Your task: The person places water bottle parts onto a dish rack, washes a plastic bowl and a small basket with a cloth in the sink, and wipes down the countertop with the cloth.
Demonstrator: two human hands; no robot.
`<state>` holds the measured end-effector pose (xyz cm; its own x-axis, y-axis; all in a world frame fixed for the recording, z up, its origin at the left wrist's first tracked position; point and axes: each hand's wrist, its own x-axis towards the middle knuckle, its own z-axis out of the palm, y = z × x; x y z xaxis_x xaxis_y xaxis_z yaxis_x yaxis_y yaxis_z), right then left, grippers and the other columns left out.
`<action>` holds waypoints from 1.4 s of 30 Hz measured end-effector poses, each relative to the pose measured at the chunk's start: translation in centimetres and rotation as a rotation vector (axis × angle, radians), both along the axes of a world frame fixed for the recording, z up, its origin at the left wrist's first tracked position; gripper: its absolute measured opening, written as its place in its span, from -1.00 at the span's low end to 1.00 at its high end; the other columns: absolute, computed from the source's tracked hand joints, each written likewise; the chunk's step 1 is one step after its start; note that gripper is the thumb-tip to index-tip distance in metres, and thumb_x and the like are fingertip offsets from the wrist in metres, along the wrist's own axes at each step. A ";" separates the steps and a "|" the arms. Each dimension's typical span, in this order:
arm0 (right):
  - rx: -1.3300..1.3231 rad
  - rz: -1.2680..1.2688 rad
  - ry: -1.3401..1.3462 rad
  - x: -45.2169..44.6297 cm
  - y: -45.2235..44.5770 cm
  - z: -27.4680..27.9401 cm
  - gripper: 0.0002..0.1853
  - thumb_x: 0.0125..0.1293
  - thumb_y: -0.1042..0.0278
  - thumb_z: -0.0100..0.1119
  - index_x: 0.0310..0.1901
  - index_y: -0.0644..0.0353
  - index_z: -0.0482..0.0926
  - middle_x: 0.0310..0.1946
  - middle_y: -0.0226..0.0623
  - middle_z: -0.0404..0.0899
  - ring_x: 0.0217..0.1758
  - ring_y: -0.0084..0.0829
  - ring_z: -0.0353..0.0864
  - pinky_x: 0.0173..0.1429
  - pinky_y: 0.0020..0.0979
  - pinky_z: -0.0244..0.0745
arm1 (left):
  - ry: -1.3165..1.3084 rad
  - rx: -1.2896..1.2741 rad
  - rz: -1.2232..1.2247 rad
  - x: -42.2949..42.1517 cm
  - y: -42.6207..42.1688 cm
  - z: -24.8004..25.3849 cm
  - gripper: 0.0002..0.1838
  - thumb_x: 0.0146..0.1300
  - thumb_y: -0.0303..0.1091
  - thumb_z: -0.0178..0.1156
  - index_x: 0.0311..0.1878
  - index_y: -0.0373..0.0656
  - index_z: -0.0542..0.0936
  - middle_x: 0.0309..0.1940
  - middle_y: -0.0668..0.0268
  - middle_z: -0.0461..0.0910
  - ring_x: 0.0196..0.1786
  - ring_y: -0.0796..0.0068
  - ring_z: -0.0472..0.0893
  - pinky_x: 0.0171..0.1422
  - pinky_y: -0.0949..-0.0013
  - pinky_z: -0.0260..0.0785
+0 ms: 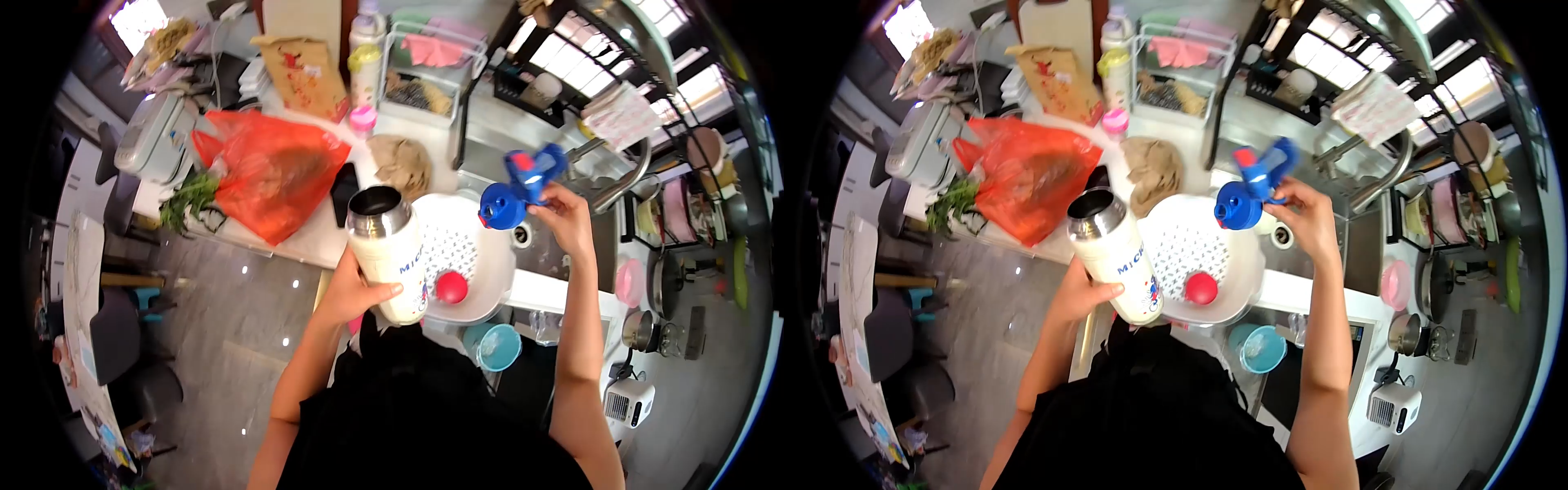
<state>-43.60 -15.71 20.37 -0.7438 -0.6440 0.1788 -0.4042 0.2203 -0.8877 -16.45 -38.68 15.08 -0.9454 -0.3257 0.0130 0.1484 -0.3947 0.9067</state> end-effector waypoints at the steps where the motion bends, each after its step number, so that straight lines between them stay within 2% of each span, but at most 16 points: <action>1: -0.079 -0.046 -0.145 0.4 1.2 1.4 -0.83 0.01 0.64 0.31 -0.34 0.32 0.55 -0.31 -0.32 0.61 -0.29 -0.58 0.55 -0.15 -0.54 0.47 | 0.008 -0.024 -0.043 -0.9 0.2 0.5 -0.21 -0.12 -0.45 0.37 0.21 -0.28 0.20 0.06 0.19 0.41 0.11 0.39 0.42 0.21 0.27 0.27; 2: -0.168 -0.097 -0.167 1.2 2.0 2.2 -0.79 0.00 0.64 0.32 -0.28 0.32 0.57 -0.37 -0.34 0.61 -0.29 -0.61 0.55 -0.15 -0.56 0.47 | 0.011 -0.048 -0.089 -1.7 0.4 0.8 -0.20 -0.16 -0.49 0.39 0.20 -0.27 0.21 0.07 0.21 0.41 0.13 0.40 0.41 0.22 0.27 0.25; 5: -0.485 -0.103 -0.165 2.1 4.1 2.2 -0.77 0.00 0.65 0.32 -0.25 0.31 0.58 -0.36 -0.35 0.61 -0.32 -0.62 0.55 -0.17 -0.56 0.48 | 0.059 -0.316 -0.091 -4.8 1.3 -0.3 -0.15 -0.20 -0.45 0.43 0.22 -0.25 0.21 0.06 0.19 0.41 0.16 0.39 0.39 0.24 0.29 0.22; 8: -0.576 -0.088 -0.142 2.2 5.8 0.9 -0.74 -0.03 0.64 0.34 -0.24 0.29 0.59 -0.34 -0.31 0.63 -0.31 -0.57 0.58 -0.14 -0.52 0.51 | 0.089 -0.402 -0.061 -7.1 2.9 -1.1 -0.15 -0.20 -0.42 0.44 0.21 -0.26 0.21 0.06 0.15 0.41 0.14 0.35 0.42 0.22 0.31 0.25; 10: -0.557 -0.139 -0.155 3.5 5.7 1.5 -0.75 -0.04 0.63 0.35 -0.25 0.29 0.59 -0.34 -0.29 0.64 -0.30 -0.55 0.60 -0.15 -0.52 0.51 | 0.057 -0.587 0.051 -7.5 3.5 -1.6 -0.15 -0.21 -0.40 0.46 0.19 -0.26 0.23 0.05 0.13 0.42 0.13 0.30 0.45 0.20 0.30 0.28; 12: -0.515 -0.198 -0.152 4.1 5.9 0.9 -0.77 -0.04 0.63 0.35 -0.28 0.30 0.60 -0.35 -0.29 0.64 -0.30 -0.54 0.61 -0.14 -0.51 0.51 | 0.030 -0.584 0.063 -7.5 4.0 -1.7 -0.14 -0.24 -0.37 0.49 0.18 -0.23 0.25 0.06 0.14 0.42 0.13 0.29 0.45 0.20 0.30 0.28; 14: -0.505 -0.222 -0.165 4.6 6.3 0.0 -0.78 -0.04 0.65 0.34 -0.29 0.30 0.60 -0.35 -0.27 0.65 -0.30 -0.51 0.62 -0.12 -0.48 0.53 | 0.069 -0.563 0.034 -7.2 4.3 -1.5 -0.13 -0.27 -0.45 0.47 0.18 -0.23 0.24 0.11 0.18 0.37 0.17 0.35 0.39 0.23 0.32 0.23; 19: -0.629 -0.200 -0.172 5.1 6.7 -1.0 -0.74 -0.04 0.62 0.36 -0.25 0.30 0.59 -0.30 -0.26 0.64 -0.27 -0.50 0.61 -0.07 -0.48 0.50 | 0.123 -0.584 0.067 -6.8 4.3 -1.7 -0.08 -0.29 -0.46 0.50 0.21 -0.18 0.21 0.19 0.15 0.31 0.19 0.34 0.38 0.26 0.31 0.22; 22: -0.657 -0.195 -0.178 5.0 6.6 -1.1 -0.72 -0.05 0.61 0.37 -0.24 0.30 0.59 -0.29 -0.26 0.64 -0.27 -0.49 0.61 -0.07 -0.48 0.50 | 0.169 -0.595 0.074 -7.0 4.0 -1.8 -0.07 -0.31 -0.47 0.51 0.20 -0.16 0.20 0.21 0.12 0.30 0.23 0.31 0.36 0.28 0.30 0.21; 24: -0.666 -0.190 -0.177 5.0 6.5 -1.3 -0.72 -0.05 0.61 0.38 -0.23 0.30 0.59 -0.29 -0.25 0.64 -0.27 -0.49 0.61 -0.06 -0.48 0.50 | 0.248 -0.592 0.131 -7.0 4.1 -1.6 -0.12 -0.34 -0.38 0.53 0.16 -0.15 0.29 0.17 0.16 0.36 0.25 0.22 0.34 0.31 0.27 0.19; 29: -0.681 -0.222 -0.201 5.5 6.1 -1.0 -0.71 -0.06 0.60 0.39 -0.23 0.30 0.59 -0.28 -0.26 0.64 -0.26 -0.49 0.61 -0.06 -0.48 0.49 | 0.329 -0.599 0.131 -6.9 4.3 -1.6 -0.15 -0.33 -0.39 0.52 0.13 -0.14 0.30 0.16 0.15 0.36 0.25 0.17 0.34 0.30 0.22 0.20; 33: -0.693 -0.236 -0.201 5.7 6.1 -1.2 -0.71 -0.05 0.60 0.38 -0.23 0.30 0.59 -0.31 -0.26 0.64 -0.27 -0.49 0.61 -0.08 -0.49 0.49 | 0.312 -0.594 0.097 -6.9 4.5 -1.9 -0.16 -0.32 -0.40 0.51 0.13 -0.16 0.30 0.16 0.14 0.36 0.24 0.18 0.35 0.30 0.23 0.20; 36: -0.688 -0.229 -0.208 5.7 6.5 -1.4 -0.71 -0.05 0.61 0.37 -0.22 0.31 0.59 -0.31 -0.26 0.64 -0.27 -0.50 0.61 -0.09 -0.49 0.49 | 0.263 -0.500 0.095 -6.9 4.7 -1.7 -0.14 -0.31 -0.41 0.51 0.14 -0.17 0.28 0.15 0.14 0.36 0.23 0.23 0.37 0.28 0.25 0.21; 38: -0.693 -0.215 -0.189 5.6 6.7 -1.6 -0.72 -0.04 0.61 0.37 -0.23 0.30 0.59 -0.30 -0.26 0.64 -0.26 -0.51 0.61 -0.09 -0.50 0.49 | 0.239 -0.629 0.109 -6.9 4.5 -1.6 -0.12 -0.31 -0.42 0.51 0.17 -0.19 0.26 0.15 0.14 0.36 0.20 0.28 0.39 0.25 0.29 0.24; 42: -0.713 -0.228 -0.180 5.9 7.1 -1.4 -0.73 -0.04 0.63 0.36 -0.23 0.30 0.59 -0.31 -0.27 0.64 -0.26 -0.53 0.60 -0.10 -0.52 0.48 | 0.009 -0.306 0.022 -6.9 3.4 -3.0 -0.26 -0.20 -0.45 0.45 0.10 -0.30 0.30 -0.05 0.17 0.49 0.02 0.40 0.51 0.11 0.33 0.37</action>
